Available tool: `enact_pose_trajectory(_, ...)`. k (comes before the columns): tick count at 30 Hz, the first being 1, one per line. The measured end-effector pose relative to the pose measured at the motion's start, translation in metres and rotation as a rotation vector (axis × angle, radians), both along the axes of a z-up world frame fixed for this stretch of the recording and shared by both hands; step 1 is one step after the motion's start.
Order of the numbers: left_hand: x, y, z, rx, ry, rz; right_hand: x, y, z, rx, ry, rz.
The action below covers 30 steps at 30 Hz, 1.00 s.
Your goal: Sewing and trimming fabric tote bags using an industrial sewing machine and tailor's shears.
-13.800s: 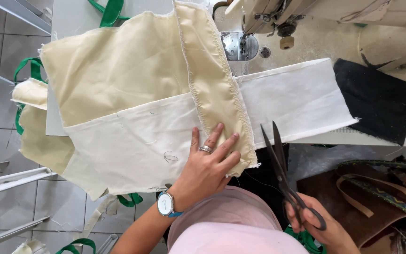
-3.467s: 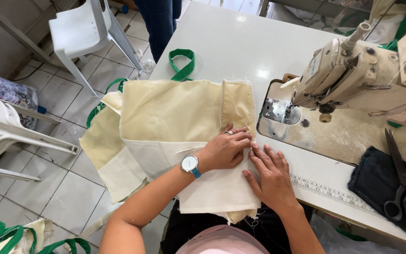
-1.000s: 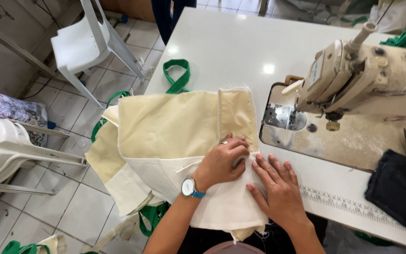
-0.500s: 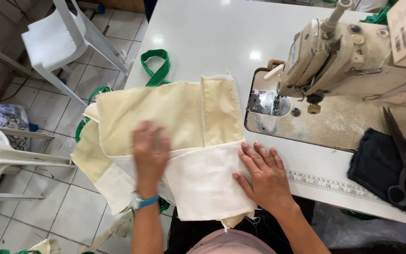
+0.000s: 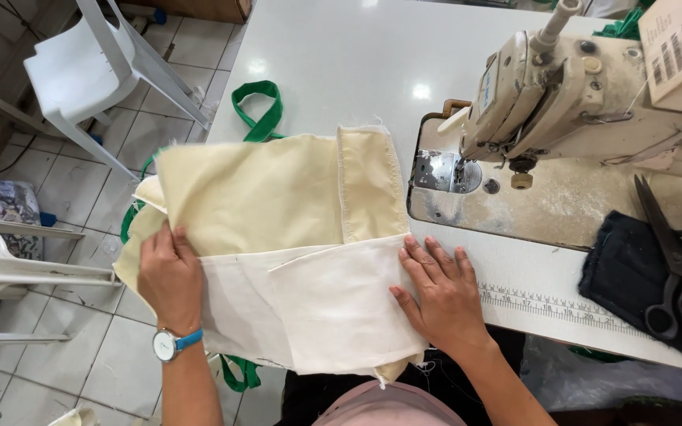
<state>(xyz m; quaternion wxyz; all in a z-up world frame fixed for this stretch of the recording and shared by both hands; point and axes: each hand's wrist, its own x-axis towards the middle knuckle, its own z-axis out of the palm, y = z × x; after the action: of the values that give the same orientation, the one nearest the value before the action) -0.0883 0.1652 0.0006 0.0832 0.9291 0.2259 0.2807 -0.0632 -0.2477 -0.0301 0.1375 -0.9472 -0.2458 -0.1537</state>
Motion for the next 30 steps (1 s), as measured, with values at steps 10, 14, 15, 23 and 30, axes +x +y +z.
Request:
enact_pose_trajectory(10,0.088,0.016,0.071,-0.141,-0.348,-0.317,0.007,0.014,0.016,0.019,-0.038,-0.125)
enact_pose_trajectory(14,0.106,-0.010,0.067,-0.103,-0.149,-0.316,0.009,0.018,0.012,-0.057,-0.084,-0.173)
enact_pose_trajectory(15,0.106,-0.030,0.066,-0.100,-0.157,-0.319,0.010,0.018,0.012,-0.054,-0.092,-0.176)
enact_pose_trajectory(23,0.079,-0.212,0.091,-0.220,0.253,-1.383,0.009,0.013,0.009,-0.124,0.009,-0.183)
enact_pose_trajectory(30,0.106,-0.239,0.006,0.006,0.267,-1.361,0.007,0.014,0.002,-0.104,-0.033,-0.216)
